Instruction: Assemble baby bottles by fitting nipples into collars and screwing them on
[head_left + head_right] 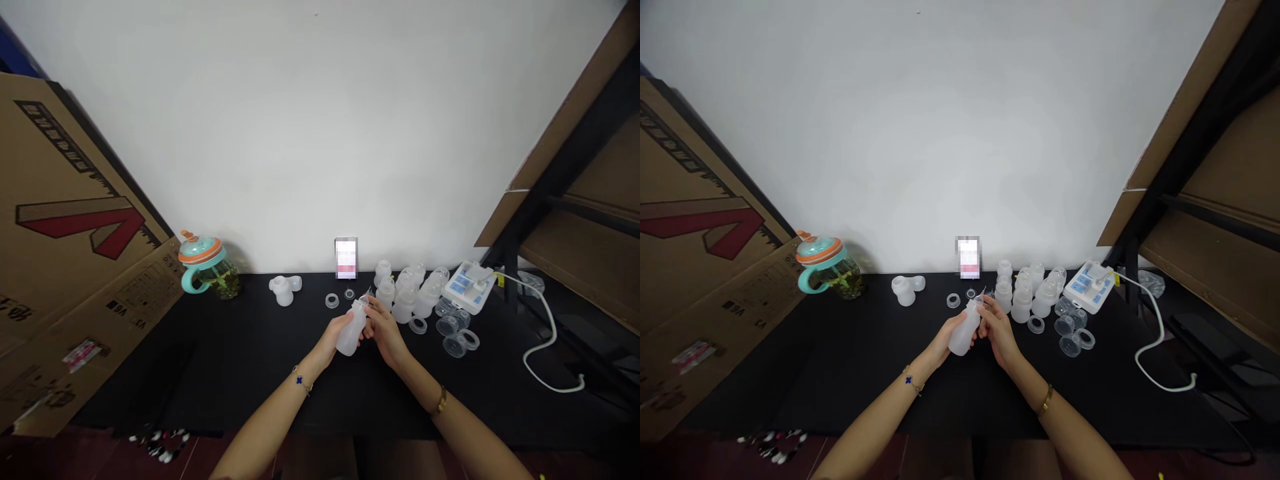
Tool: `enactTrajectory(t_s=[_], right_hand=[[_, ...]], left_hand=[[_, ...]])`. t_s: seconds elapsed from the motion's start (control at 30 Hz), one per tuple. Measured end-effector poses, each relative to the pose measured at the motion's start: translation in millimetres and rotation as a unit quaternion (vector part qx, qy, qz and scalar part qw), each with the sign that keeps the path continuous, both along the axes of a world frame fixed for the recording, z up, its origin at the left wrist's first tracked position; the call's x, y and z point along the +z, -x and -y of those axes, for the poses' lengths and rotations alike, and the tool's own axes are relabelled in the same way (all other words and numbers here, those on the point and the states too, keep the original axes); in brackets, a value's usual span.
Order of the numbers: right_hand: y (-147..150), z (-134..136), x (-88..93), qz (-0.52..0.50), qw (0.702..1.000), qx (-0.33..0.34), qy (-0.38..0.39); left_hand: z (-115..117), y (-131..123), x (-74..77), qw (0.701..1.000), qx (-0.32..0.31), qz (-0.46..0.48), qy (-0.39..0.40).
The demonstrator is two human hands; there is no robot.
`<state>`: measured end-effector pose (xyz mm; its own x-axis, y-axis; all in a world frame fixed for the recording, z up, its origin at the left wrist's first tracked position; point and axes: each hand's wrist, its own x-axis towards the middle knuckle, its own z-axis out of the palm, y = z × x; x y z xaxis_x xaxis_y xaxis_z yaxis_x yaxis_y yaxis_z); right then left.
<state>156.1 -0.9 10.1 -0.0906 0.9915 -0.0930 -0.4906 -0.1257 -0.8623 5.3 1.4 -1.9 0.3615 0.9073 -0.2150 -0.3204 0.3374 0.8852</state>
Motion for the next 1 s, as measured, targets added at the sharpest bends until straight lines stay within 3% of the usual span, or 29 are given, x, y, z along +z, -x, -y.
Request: enactTrajectory(t_s=[0.37,0.7,1.0], right_hand=[[0.6,-0.5,0.6,-0.004,1.0,-0.005,-0.019],[-2.2,1.1,2.5,-0.021,0.999,0.045,-0.007],[-1.5,1.5,5.9,-0.019,1.0,0.025,0.002]], left_hand=[[-0.3,0.6,0.3,1.0,-0.002,-0.004,-0.013],[2.1,0.2,9.6,1.0,0.004,-0.001,-0.005],[2.4,0.2,9.2,1.0,-0.001,-0.003,-0.014]])
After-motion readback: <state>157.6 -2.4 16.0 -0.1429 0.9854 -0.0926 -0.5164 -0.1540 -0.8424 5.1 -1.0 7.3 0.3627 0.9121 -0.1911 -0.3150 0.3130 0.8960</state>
